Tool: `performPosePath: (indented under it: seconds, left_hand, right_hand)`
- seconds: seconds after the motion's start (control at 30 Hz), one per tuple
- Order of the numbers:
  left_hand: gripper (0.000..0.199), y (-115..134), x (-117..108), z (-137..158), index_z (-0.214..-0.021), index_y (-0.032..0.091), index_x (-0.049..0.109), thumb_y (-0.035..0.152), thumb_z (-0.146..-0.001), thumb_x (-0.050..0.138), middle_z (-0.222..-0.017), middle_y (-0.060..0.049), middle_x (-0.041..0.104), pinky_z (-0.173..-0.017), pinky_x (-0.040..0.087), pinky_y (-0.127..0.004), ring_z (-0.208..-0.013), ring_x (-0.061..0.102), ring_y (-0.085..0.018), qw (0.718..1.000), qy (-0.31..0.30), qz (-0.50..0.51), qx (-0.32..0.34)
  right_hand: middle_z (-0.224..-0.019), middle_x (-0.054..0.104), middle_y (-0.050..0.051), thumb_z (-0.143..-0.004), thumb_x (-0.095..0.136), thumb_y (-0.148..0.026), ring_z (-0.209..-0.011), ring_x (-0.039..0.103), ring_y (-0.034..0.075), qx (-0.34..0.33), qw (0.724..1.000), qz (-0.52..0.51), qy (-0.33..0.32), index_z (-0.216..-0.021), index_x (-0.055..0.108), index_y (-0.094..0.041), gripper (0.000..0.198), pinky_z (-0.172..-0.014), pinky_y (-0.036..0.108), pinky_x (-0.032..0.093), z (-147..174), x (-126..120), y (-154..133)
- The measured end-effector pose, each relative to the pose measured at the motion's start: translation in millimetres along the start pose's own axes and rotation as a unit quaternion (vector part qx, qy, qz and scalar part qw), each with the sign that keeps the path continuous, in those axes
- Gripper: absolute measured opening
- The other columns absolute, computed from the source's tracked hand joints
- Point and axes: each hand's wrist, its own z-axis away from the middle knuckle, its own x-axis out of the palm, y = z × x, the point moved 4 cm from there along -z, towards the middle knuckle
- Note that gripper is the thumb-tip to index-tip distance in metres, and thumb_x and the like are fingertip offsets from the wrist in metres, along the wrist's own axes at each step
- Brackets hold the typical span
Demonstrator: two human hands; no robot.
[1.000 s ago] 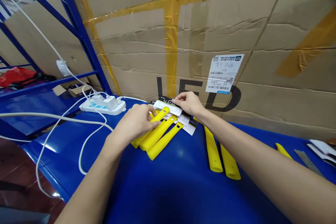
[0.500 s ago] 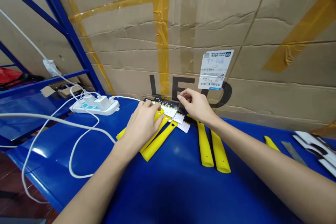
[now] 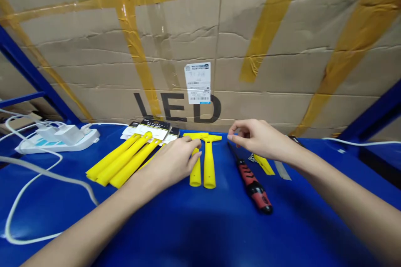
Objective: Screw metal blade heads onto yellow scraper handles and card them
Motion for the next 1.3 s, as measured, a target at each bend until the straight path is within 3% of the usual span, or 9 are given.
performPosePath:
  seconds: [0.13,0.23,0.37,0.47,0.63,0.8,0.97,1.1,1.3]
  left_hand:
    - [0.029,5.3,4.0,-30.5,-0.115,0.018,0.061,0.029,-0.094,0.044,-0.106,-0.019,0.071,-0.08,0.052,-0.047,-0.098,0.069,-0.037,0.995,-0.05,-0.055,-0.072]
    - [0.031,6.5,9.5,-47.2,-0.115,0.018,0.06,0.028,-0.087,0.053,-0.101,-0.019,0.072,-0.074,0.053,-0.044,-0.091,0.071,-0.037,0.992,-0.06,-0.065,-0.09]
    - [0.033,8.5,11.5,-56.9,-0.115,0.019,0.058,0.031,-0.085,0.052,-0.093,-0.017,0.071,-0.069,0.052,-0.042,-0.085,0.071,-0.036,0.991,-0.051,-0.069,-0.101]
    - [0.035,13.9,6.8,-59.6,-0.119,0.019,0.056,0.032,-0.088,0.047,-0.097,-0.018,0.069,-0.075,0.052,-0.045,-0.091,0.069,-0.036,0.991,-0.028,-0.075,-0.103]
    - [0.041,40.9,-6.2,-58.3,-0.128,0.023,0.051,0.026,-0.088,0.047,-0.119,-0.015,0.061,-0.086,0.05,-0.046,-0.1,0.065,-0.032,0.998,0.03,-0.05,-0.017]
    - [0.035,70.4,-8.7,-44.6,-0.123,0.026,0.055,0.024,-0.088,0.05,-0.105,-0.006,0.062,-0.081,0.051,-0.038,-0.093,0.063,-0.024,0.994,0.009,0.047,0.094]
    - [0.037,79.7,-2.5,-35.1,-0.126,0.028,0.055,0.025,-0.089,0.052,-0.116,-0.007,0.063,-0.088,0.05,-0.038,-0.104,0.062,-0.025,0.99,-0.028,0.069,0.122]
    - [0.036,78.3,-3.7,-31.7,-0.125,0.027,0.054,0.026,-0.089,0.053,-0.114,-0.006,0.064,-0.086,0.049,-0.035,-0.103,0.062,-0.025,0.987,-0.029,0.078,0.14]
    - [0.044,68.4,-13.1,-31.5,-0.131,0.027,0.048,0.032,-0.088,0.058,-0.104,-0.003,0.067,-0.076,0.048,-0.03,-0.092,0.064,-0.022,0.984,-0.086,0.088,0.127]
  right_hand:
    - [-0.068,0.071,0.002,-0.078,0.071,-0.023,-0.059,0.062,0.017,0.054,0.994,0.085,-0.038,-0.079,0.071,-0.024,0.002,-0.055,0.028,0.039,17.4,-13.1,30.2]
    - [-0.07,0.071,0.004,-0.069,0.077,-0.017,-0.06,0.064,0.019,0.115,0.985,0.121,-0.043,-0.079,0.074,-0.024,0.013,-0.055,0.029,0.041,25.4,-23.3,51.3]
    - [-0.066,0.068,0.006,-0.062,0.076,-0.009,-0.053,0.063,0.02,0.171,0.973,0.15,-0.042,-0.072,0.074,-0.022,0.016,-0.05,0.03,0.042,31.0,-35.1,66.1]
    - [-0.057,0.063,0.006,-0.056,0.076,-0.004,-0.051,0.064,0.022,0.205,0.961,0.178,-0.051,-0.063,0.071,-0.02,0.018,-0.047,0.031,0.043,31.5,-34.7,70.7]
    - [-0.047,0.058,0.004,-0.044,0.078,0.001,-0.058,0.069,0.027,0.222,0.95,0.202,-0.084,-0.048,0.064,-0.021,0.026,-0.051,0.033,0.05,28.6,-21.4,77.0]
    - [-0.042,0.058,0.005,-0.05,0.073,0.002,-0.052,0.068,0.026,0.234,0.947,0.189,-0.117,-0.044,0.061,-0.02,0.026,-0.05,0.035,0.051,29.1,-20.6,80.3]
    - [-0.042,0.058,0.003,-0.048,0.075,0.0,-0.051,0.067,0.024,0.234,0.947,0.189,-0.111,-0.052,0.067,-0.02,0.022,-0.05,0.033,0.05,29.8,-24.3,78.4]
    - [-0.056,0.066,0.005,-0.039,0.076,0.003,-0.064,0.07,0.028,0.229,0.952,0.189,-0.072,-0.063,0.071,-0.02,0.034,-0.053,0.033,0.049,29.6,-29.2,81.4]
    - [-0.076,0.074,0.007,-0.054,0.074,-0.004,-0.074,0.071,0.026,0.193,0.977,0.094,-0.002,-0.089,0.074,-0.021,0.039,-0.06,0.032,0.049,29.9,-45.7,75.0]
